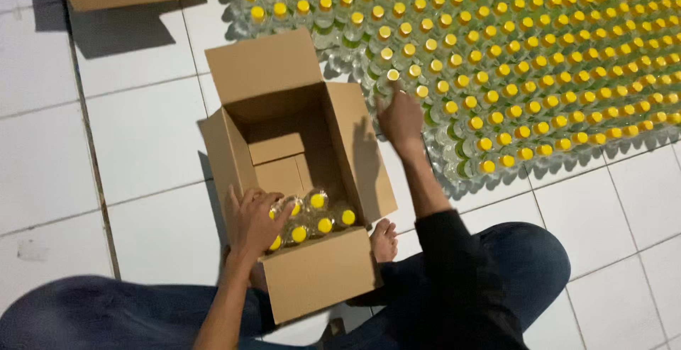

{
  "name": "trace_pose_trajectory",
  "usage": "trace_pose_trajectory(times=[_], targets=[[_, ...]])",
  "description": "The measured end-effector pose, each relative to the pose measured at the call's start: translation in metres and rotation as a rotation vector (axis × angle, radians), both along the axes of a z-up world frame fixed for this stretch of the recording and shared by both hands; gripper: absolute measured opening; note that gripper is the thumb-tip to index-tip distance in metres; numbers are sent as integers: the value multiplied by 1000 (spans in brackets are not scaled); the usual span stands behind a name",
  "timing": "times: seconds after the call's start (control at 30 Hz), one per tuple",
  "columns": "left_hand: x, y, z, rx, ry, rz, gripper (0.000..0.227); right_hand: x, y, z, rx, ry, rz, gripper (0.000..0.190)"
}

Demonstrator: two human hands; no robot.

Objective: The person puts bottles into a cardboard box by hand and moves the filled box aside.

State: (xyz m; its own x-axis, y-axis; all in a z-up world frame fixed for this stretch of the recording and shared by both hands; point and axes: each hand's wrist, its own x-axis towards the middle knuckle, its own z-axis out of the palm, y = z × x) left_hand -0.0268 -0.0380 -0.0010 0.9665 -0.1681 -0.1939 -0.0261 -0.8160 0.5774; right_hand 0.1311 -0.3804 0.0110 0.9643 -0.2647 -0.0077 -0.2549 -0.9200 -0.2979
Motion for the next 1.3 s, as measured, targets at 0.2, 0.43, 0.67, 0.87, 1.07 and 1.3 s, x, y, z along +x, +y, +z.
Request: trace_pose_trajectory(times=[0.2,0.43,0.67,0.87,1.07,1.3], targets=[[5,-3,-6,171,39,-65,57,8,-68,-110,48,-115,72,37],[-2,-5,-24,184,-275,-102,30,7,-69,-87,63,-144,125,38],[-4,-4,-14,198,-198,-98,41,-11,-24,71,11,-240,106,25],[0,3,-19,141,-148,-74,45,-54,48,181,117,-223,339,27],[-4,6,-5,7,-35,-34,47,-84,81,16,13,122,516,34],[-6,7,2,6,-65,-57,41,-130,112,-45,-345,347,632,36]])
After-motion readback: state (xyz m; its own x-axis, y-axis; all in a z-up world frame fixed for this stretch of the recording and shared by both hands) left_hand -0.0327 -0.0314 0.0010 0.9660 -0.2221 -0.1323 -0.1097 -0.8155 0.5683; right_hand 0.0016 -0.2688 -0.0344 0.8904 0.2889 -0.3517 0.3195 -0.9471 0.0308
